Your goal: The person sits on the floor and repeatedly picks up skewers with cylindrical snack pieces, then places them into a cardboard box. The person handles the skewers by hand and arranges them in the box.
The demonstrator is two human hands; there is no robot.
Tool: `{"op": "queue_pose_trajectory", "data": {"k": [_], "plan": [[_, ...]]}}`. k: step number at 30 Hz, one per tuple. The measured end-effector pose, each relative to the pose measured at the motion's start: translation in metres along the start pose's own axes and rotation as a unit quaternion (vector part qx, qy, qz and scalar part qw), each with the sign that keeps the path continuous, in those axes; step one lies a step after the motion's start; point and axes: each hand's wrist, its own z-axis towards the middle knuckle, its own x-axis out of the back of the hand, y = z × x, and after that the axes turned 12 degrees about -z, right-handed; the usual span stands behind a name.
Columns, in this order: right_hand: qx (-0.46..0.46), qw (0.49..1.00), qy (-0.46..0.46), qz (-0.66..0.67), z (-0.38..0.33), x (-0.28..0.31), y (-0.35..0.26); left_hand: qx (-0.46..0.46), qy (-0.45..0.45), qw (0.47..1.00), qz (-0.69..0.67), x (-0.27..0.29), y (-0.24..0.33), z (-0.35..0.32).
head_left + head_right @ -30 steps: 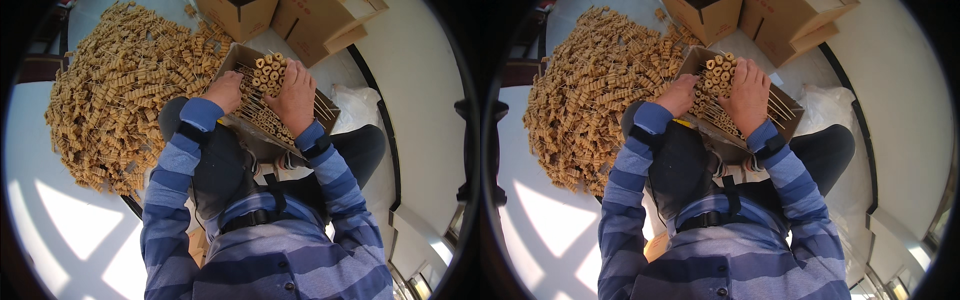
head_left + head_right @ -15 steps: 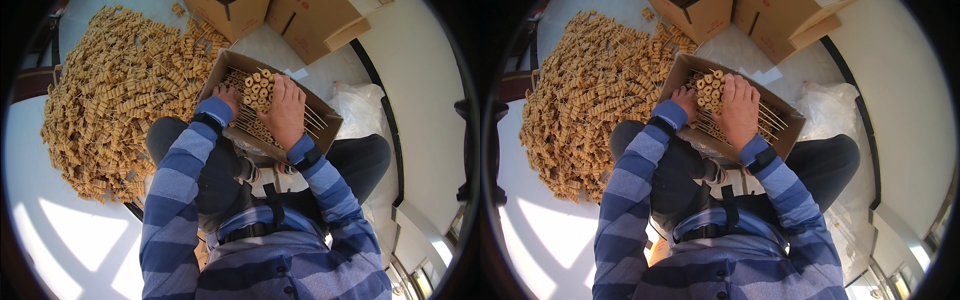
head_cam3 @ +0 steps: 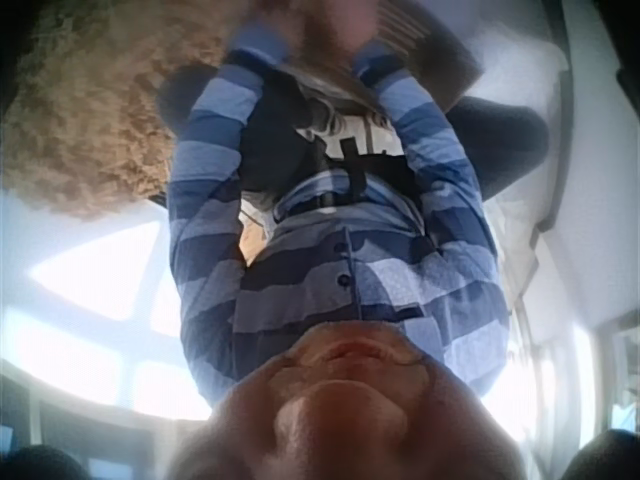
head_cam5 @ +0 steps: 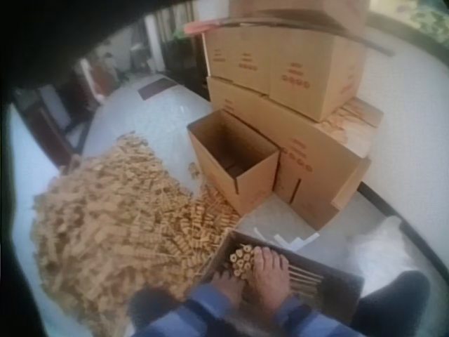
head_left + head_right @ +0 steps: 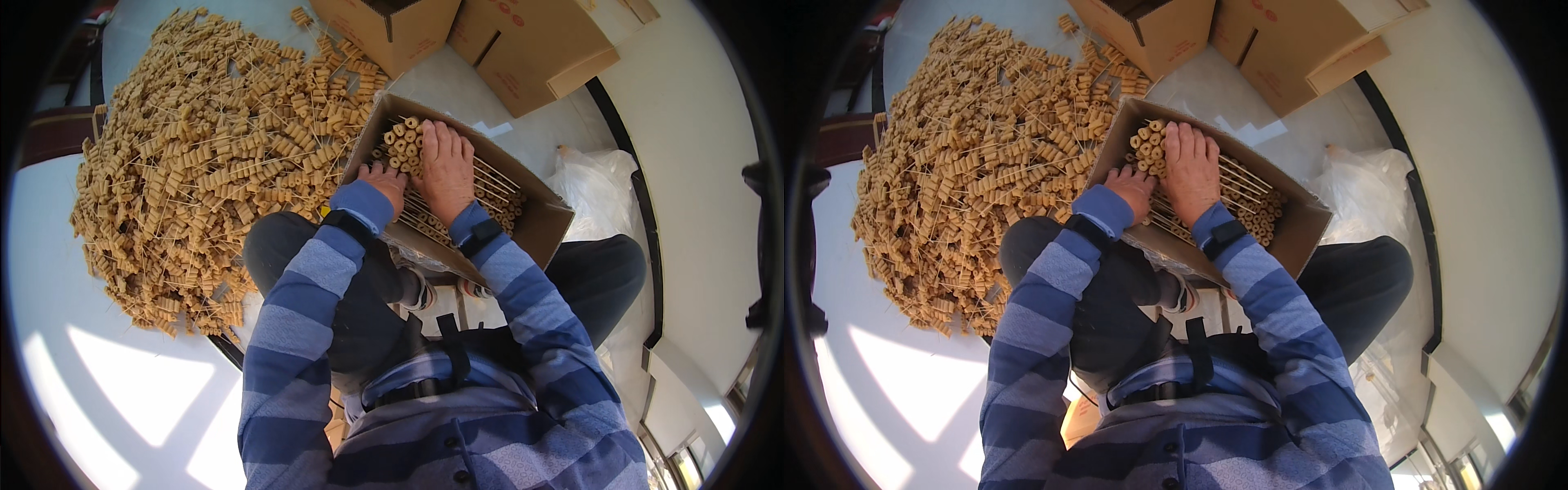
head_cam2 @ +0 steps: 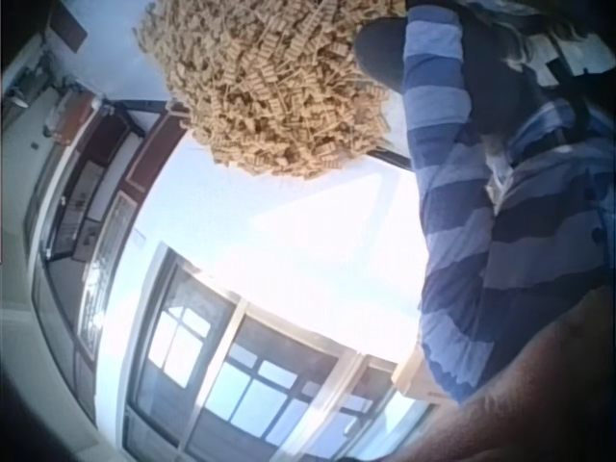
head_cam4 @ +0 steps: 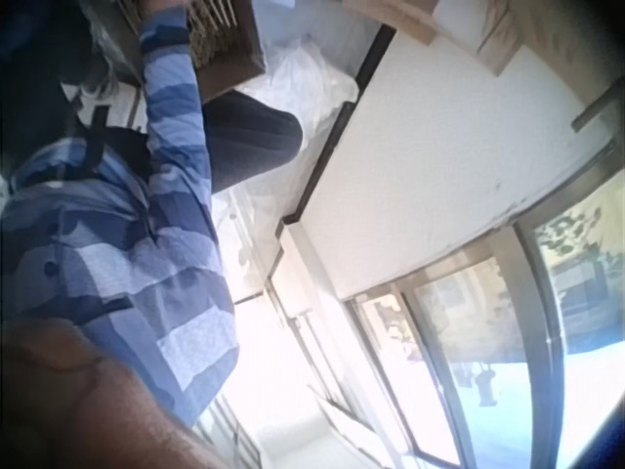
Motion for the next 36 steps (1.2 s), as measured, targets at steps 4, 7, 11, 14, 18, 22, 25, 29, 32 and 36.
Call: {"op": "queue_pose_trajectory", "data": {"k": [4, 7, 11, 14, 18, 22, 25, 29, 32, 36], "plan": [[-0.001, 1.000, -0.010, 0.012, 0.008, -0.017, 0.000, -0.006, 0.004, 1.000, 0.003, 0.002, 0.000, 0.000], [0.007, 0.999, -0.034, 0.000, 0.012, -0.029, 0.001, -0.007, 0.018, 1.000, 0.003, -0.002, -0.001, 0.002], [0.002, 0.999, -0.043, -0.023, 0.016, -0.044, -0.001, -0.006, 0.023, 1.000, -0.009, -0.009, -0.004, 0.004], [-0.007, 0.998, -0.046, -0.031, 0.016, -0.053, -0.001, -0.010, 0.035, 0.999, -0.025, -0.010, -0.006, 0.003], [-0.025, 0.995, -0.066, -0.072, 0.019, -0.063, -0.005, 0.001, 0.020, 0.999, -0.049, -0.003, -0.004, 0.002], [-0.047, 0.992, -0.076, -0.090, 0.021, -0.073, -0.007, 0.001, -0.006, 0.997, -0.076, 0.010, -0.003, 0.000], [-0.051, 0.992, -0.072, -0.096, 0.020, -0.078, -0.008, 0.003, -0.015, 0.997, -0.071, 0.013, -0.004, -0.001], [-0.050, 0.991, -0.061, -0.105, 0.022, -0.083, -0.008, 0.019, 0.121, 0.983, -0.137, 0.007, -0.010, 0.005], [-0.049, 0.991, -0.059, -0.112, 0.022, -0.086, -0.008, 0.039, 0.167, 0.972, -0.160, 0.001, -0.012, 0.018], [-0.060, 0.989, -0.088, -0.104, 0.024, -0.082, -0.010, 0.059, 0.123, 0.980, -0.146, 0.000, -0.014, 0.028]]}}
